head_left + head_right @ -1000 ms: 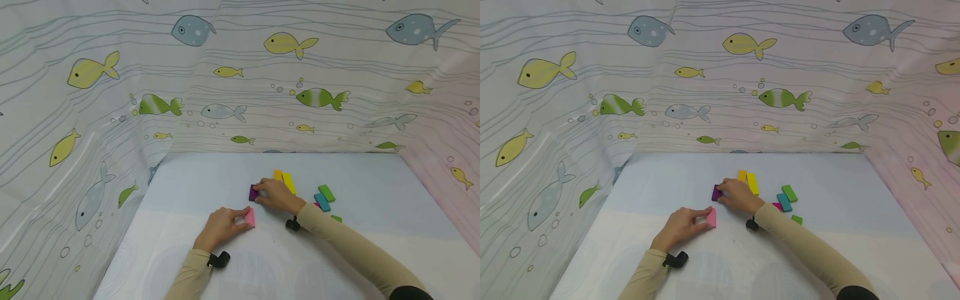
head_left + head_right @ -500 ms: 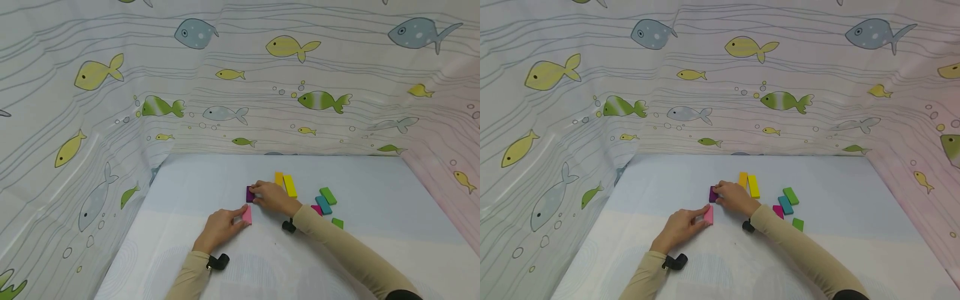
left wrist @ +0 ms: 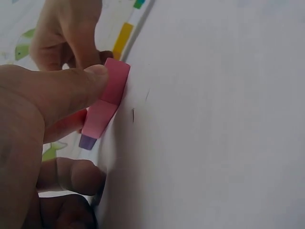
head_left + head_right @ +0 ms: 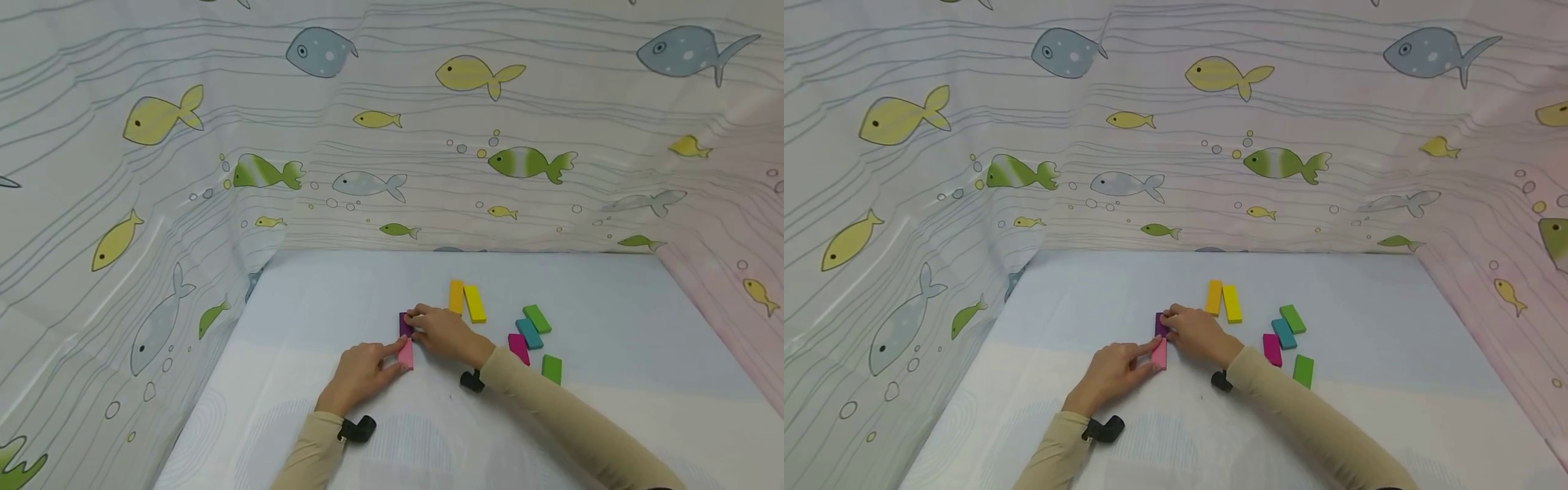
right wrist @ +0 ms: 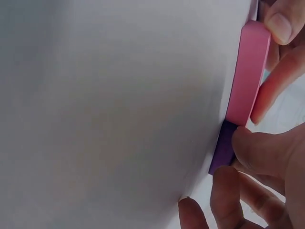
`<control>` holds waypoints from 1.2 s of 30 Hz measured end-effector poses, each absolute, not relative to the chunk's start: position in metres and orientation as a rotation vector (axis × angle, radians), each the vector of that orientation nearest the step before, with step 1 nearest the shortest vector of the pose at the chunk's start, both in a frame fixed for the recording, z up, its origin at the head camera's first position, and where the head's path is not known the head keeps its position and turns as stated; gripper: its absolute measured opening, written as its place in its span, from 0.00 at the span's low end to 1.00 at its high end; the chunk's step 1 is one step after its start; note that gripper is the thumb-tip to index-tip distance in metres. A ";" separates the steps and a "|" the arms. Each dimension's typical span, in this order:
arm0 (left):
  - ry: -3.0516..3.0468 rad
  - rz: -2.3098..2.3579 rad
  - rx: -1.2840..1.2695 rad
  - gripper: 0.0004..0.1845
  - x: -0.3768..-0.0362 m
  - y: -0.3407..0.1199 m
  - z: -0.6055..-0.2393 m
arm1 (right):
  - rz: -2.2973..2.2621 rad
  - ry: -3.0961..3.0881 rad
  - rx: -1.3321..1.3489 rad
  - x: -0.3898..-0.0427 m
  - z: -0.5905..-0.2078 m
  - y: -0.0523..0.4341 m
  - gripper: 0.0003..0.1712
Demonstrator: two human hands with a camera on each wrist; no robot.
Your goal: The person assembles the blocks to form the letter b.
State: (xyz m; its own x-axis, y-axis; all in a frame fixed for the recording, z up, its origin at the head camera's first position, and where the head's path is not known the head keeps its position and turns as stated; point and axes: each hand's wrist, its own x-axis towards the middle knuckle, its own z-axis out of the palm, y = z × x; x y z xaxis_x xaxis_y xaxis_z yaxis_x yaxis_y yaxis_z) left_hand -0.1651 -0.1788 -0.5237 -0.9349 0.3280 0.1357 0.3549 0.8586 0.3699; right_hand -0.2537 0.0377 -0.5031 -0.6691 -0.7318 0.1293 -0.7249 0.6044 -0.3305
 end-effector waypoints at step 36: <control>-2.852 -0.448 -0.664 0.32 -0.139 -0.168 -0.527 | -0.744 2.862 -1.110 -0.212 -0.511 0.041 0.27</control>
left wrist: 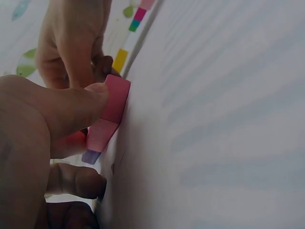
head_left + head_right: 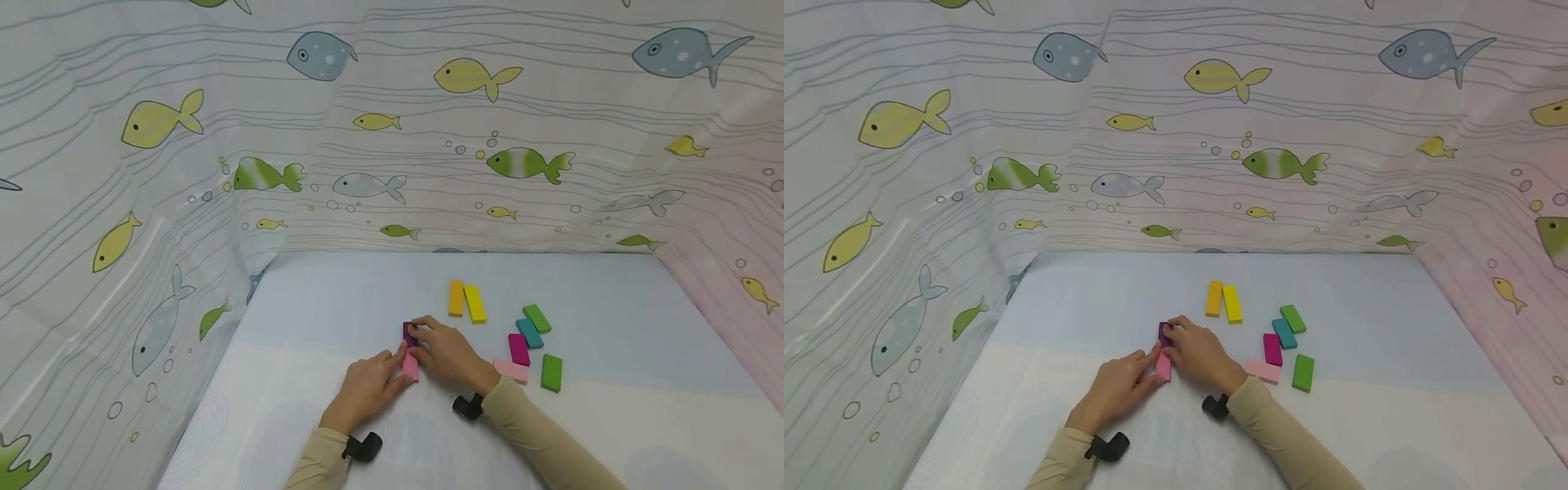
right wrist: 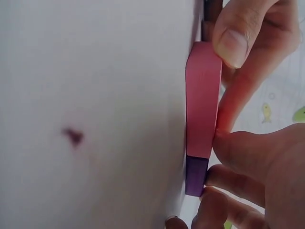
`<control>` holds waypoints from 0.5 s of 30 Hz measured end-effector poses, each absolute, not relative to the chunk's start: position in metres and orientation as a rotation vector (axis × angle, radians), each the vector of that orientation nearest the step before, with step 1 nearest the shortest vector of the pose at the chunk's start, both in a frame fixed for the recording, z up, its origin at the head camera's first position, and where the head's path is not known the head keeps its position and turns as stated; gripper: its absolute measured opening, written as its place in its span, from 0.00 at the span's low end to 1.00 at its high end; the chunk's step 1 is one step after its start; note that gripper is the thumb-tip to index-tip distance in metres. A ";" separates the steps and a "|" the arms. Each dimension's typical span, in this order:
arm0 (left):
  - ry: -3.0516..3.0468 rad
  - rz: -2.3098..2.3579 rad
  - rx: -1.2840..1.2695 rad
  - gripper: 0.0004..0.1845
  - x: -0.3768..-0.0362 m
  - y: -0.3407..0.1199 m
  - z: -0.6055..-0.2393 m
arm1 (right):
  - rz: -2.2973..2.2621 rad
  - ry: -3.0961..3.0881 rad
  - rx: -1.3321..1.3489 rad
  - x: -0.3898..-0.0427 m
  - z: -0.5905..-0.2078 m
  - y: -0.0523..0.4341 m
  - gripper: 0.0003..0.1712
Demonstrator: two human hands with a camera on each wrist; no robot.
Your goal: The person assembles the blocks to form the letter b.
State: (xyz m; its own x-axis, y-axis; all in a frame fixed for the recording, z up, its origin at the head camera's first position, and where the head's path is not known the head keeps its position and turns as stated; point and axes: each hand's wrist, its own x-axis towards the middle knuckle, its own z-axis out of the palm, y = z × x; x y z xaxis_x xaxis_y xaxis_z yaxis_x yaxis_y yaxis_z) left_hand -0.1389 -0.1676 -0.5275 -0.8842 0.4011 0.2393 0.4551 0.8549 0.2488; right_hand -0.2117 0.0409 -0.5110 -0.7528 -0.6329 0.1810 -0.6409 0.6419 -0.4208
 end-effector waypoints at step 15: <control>-2.922 -0.469 -0.671 0.33 -0.137 -0.167 -0.524 | 0.700 -2.900 1.003 -0.201 -0.511 0.042 0.27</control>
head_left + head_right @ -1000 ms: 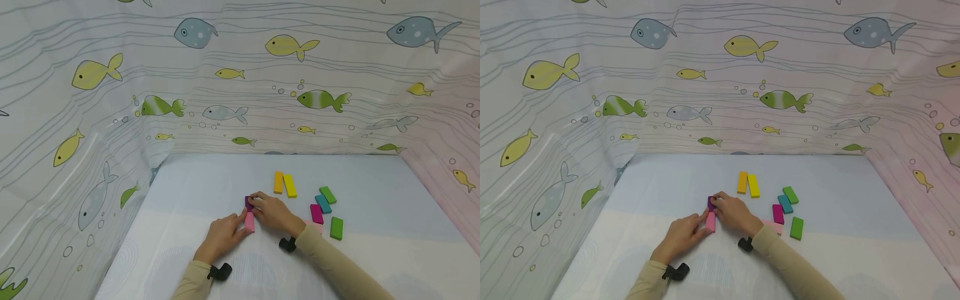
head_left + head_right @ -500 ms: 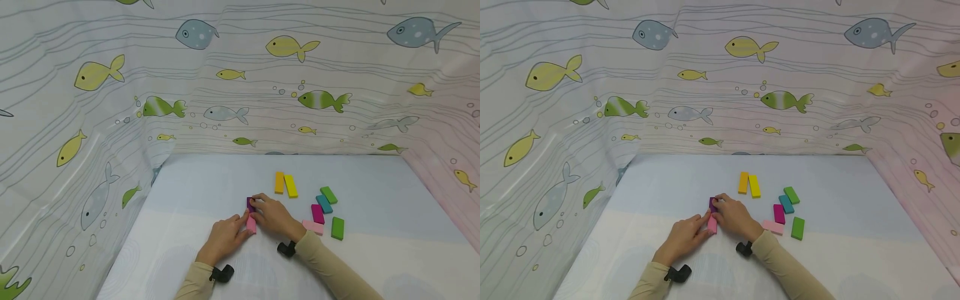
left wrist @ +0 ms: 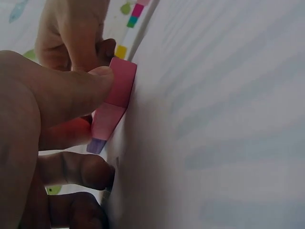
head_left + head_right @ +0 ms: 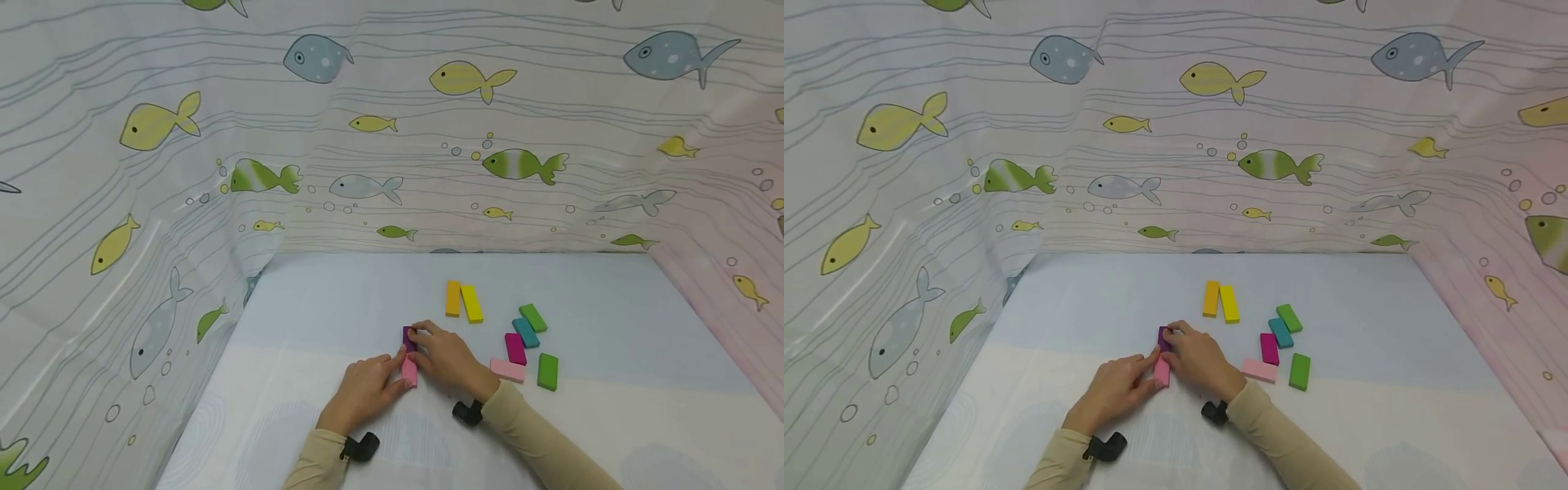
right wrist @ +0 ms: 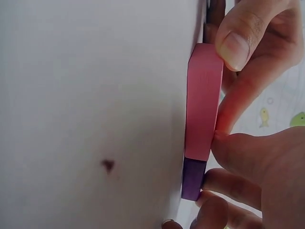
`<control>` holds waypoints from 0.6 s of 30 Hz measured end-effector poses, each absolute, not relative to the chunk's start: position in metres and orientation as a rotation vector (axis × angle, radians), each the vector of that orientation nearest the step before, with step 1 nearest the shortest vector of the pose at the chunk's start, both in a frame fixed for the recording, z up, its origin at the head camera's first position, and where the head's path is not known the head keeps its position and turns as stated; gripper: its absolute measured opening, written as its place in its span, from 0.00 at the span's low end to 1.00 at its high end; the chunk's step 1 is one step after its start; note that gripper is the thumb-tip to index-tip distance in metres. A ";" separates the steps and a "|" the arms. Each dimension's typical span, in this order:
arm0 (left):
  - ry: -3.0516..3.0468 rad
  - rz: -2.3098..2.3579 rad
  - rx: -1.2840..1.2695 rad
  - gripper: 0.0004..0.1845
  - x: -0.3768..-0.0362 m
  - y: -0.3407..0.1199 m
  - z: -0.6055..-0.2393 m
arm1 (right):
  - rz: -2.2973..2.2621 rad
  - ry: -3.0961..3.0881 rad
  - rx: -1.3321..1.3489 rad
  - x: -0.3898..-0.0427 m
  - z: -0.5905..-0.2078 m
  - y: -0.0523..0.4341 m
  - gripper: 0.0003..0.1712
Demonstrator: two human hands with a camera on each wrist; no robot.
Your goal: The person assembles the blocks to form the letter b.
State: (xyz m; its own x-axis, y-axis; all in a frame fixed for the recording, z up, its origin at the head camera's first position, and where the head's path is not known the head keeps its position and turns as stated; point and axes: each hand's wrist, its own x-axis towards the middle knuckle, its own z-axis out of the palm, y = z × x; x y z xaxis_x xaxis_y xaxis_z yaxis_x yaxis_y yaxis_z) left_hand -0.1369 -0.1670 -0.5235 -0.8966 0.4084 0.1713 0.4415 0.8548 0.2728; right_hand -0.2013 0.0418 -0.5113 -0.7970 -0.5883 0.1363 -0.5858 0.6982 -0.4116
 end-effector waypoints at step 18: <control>-2.818 -0.659 -0.624 0.30 -0.138 -0.166 -0.528 | -0.678 2.871 -0.987 -0.200 -0.509 0.046 0.26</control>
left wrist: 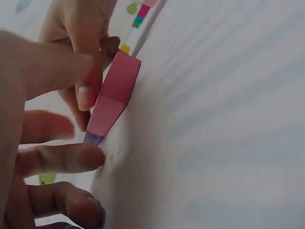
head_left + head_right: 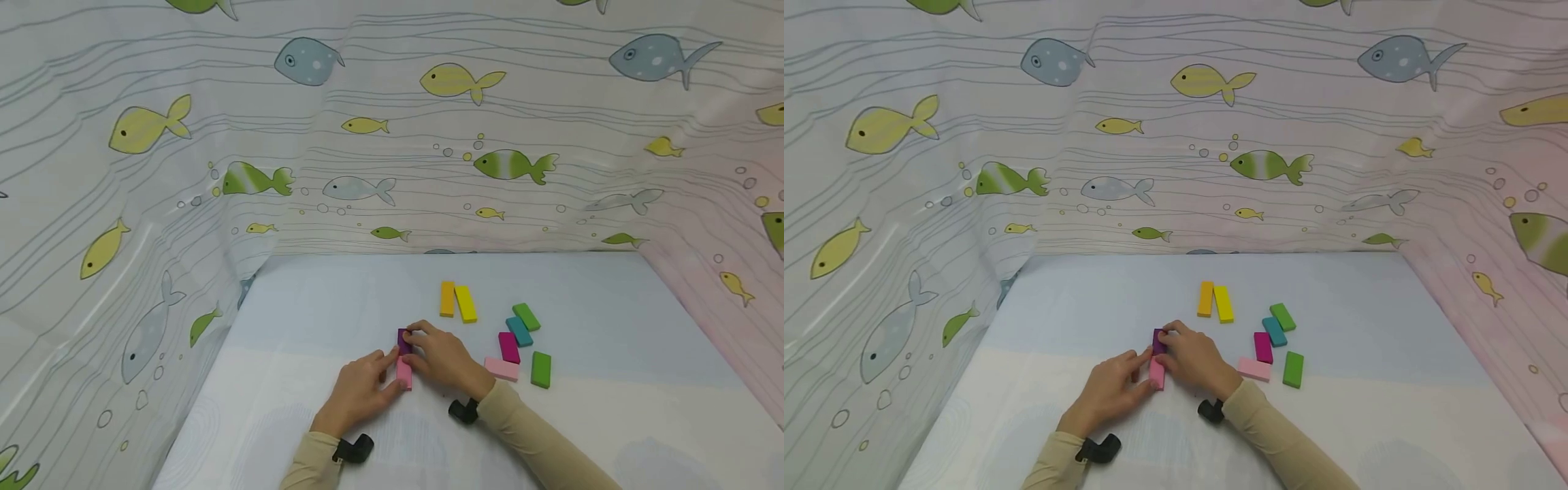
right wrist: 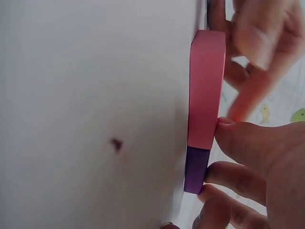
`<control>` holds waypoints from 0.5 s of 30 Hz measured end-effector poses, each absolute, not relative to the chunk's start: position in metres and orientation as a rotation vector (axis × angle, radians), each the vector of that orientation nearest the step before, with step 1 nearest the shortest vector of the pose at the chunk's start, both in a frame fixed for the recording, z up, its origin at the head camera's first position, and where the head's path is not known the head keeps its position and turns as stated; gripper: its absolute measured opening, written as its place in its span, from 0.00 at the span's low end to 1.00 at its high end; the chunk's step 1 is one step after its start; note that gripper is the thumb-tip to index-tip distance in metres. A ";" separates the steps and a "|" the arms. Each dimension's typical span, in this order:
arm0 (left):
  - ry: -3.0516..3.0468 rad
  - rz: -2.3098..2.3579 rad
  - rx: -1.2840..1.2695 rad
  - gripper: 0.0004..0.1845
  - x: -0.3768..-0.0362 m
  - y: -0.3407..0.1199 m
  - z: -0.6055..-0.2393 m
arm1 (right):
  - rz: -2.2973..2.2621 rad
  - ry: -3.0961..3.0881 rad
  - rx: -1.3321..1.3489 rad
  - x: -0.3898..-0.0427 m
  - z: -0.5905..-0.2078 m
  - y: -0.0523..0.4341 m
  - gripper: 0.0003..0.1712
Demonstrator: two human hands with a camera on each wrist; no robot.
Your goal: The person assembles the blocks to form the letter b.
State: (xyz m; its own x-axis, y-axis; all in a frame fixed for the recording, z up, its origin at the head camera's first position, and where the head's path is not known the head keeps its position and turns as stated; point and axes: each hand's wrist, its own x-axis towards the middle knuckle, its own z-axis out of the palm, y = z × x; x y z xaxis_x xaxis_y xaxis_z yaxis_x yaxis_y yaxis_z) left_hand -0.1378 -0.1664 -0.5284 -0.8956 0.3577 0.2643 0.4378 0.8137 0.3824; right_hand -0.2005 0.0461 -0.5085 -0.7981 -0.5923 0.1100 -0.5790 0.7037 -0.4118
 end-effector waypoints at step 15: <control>-2.662 -0.513 -0.718 0.26 -0.140 -0.162 -0.535 | -0.650 2.879 -1.050 -0.202 -0.508 0.047 0.26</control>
State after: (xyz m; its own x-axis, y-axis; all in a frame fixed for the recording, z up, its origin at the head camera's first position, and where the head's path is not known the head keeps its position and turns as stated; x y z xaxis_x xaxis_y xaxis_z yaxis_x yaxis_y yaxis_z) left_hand -0.1397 -0.1624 -0.5349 -0.8165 0.4116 0.4048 0.5325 0.8077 0.2530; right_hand -0.2018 0.0468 -0.5085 -0.7752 -0.6180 0.1311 -0.6144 0.6892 -0.3841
